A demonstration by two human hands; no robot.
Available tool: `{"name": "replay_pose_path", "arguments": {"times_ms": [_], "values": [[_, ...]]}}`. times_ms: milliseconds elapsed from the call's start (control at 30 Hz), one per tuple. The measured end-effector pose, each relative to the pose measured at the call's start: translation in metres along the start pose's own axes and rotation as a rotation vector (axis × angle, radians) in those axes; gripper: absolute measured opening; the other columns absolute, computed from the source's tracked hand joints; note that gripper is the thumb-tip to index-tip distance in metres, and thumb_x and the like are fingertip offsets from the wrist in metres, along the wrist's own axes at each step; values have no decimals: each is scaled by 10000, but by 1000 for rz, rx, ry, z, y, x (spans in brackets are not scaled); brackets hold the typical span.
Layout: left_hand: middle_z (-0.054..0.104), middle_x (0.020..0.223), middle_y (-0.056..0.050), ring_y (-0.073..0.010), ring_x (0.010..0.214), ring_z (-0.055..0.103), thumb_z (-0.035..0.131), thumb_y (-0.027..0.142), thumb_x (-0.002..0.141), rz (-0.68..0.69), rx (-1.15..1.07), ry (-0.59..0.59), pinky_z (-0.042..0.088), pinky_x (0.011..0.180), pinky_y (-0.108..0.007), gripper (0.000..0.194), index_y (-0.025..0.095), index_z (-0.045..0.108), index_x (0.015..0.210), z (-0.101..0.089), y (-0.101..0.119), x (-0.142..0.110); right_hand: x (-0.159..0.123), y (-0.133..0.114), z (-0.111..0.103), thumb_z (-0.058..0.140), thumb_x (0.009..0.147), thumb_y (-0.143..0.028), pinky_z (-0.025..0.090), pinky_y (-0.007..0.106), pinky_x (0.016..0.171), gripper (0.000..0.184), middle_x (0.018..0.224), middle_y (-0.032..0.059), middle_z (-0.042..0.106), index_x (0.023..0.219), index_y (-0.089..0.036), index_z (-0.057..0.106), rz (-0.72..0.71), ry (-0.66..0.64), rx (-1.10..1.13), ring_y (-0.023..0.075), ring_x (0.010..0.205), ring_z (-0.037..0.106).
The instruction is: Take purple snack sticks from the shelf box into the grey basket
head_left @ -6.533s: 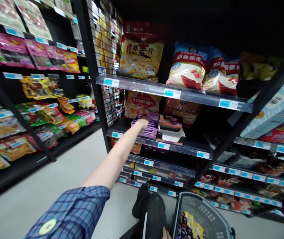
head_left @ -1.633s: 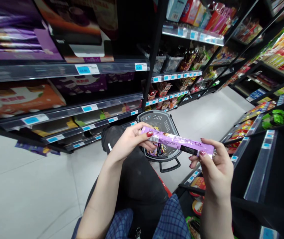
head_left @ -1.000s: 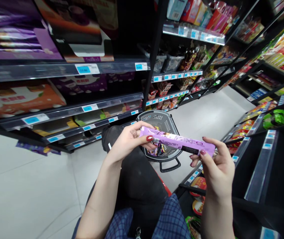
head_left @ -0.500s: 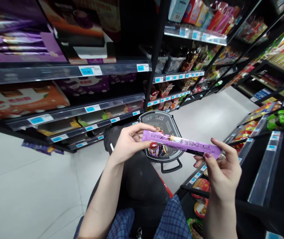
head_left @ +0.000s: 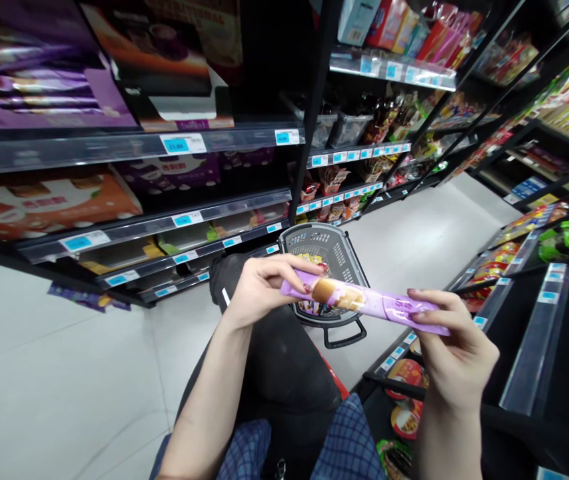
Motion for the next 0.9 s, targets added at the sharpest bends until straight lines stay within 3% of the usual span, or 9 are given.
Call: {"name": "replay_pose_path", "arguments": {"times_ms": [100, 200, 300, 367, 433, 533, 600, 700, 900], "values": [[688, 1076, -106, -245, 935, 672, 784, 32, 552, -221, -80, -209, 573, 715, -292, 183, 132, 661, 643, 12, -12, -5, 8, -2, -5, 648, 711, -47, 498, 314, 686, 162, 875, 34, 678, 713, -209, 648, -33, 48, 7, 183, 838, 638], [608, 1215, -122, -273, 897, 684, 808, 11, 486, -531, -292, -488, 587, 643, -309, 504, 178, 635, 929, 33, -23, -22, 21, 1, -7, 647, 711, -74, 486, 317, 699, 146, 845, 25, 671, 660, -210, 625, -40, 66, 41, 180, 818, 633], [622, 1159, -106, -254, 860, 696, 780, 60, 587, -726, -402, -607, 588, 641, -313, 699, 261, 488, 1190, 52, -30, -35, 35, 15, -1, 622, 735, -108, 491, 316, 683, 149, 956, 39, 671, 623, -205, 616, 58, 10, 116, 191, 860, 636], [651, 1076, -102, -223, 807, 705, 706, 125, 712, -809, -399, -610, 578, 603, -279, 666, 276, 397, 1282, 64, -37, -39, 44, 29, 7, 602, 748, -117, 500, 297, 653, 138, 1072, 43, 650, 650, -206, 639, 179, -31, 213, 192, 895, 636], [669, 1016, -110, -210, 802, 703, 679, 151, 742, -829, -364, -590, 569, 605, -261, 570, 220, 439, 1255, 78, -44, -40, 52, 42, 17, 597, 745, -116, 512, 275, 646, 128, 1129, 37, 636, 740, -218, 674, 290, -52, 330, 175, 900, 635], [682, 948, -130, -214, 851, 688, 693, 173, 717, -784, -266, -433, 562, 685, -279, 322, 110, 575, 1010, 91, -58, -33, 64, 56, 30, 597, 762, -198, 535, 272, 656, 224, 1059, 26, 670, 964, -265, 665, 408, -36, 511, 144, 819, 644], [682, 929, -130, -231, 891, 677, 711, 199, 692, -745, -232, -296, 556, 704, -299, 288, 106, 576, 930, 94, -66, -28, 68, 64, 38, 574, 798, -345, 546, 291, 639, 251, 955, 25, 692, 1031, -273, 633, 470, -41, 597, 141, 741, 646], [681, 935, -130, -253, 939, 662, 740, 233, 659, -726, -247, -215, 552, 689, -307, 318, 122, 568, 902, 99, -73, -25, 67, 72, 49, 607, 762, -465, 548, 306, 604, 289, 780, 25, 687, 905, -219, 651, 529, -104, 594, 153, 660, 645], [689, 904, -112, -230, 855, 677, 769, 246, 625, -741, -235, -204, 545, 692, -319, 330, 120, 588, 871, 95, -83, -24, 56, 74, 45, 713, 687, -383, 475, 247, 499, 216, 637, -12, 635, 768, -186, 675, 503, -33, 484, 112, 531, 570]]}}
Point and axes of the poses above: each hand's wrist, its own x-axis towards the middle knuckle, its own z-axis out of the palm, y = z × x, the point moved 7 cm from there along x, towards the middle knuckle
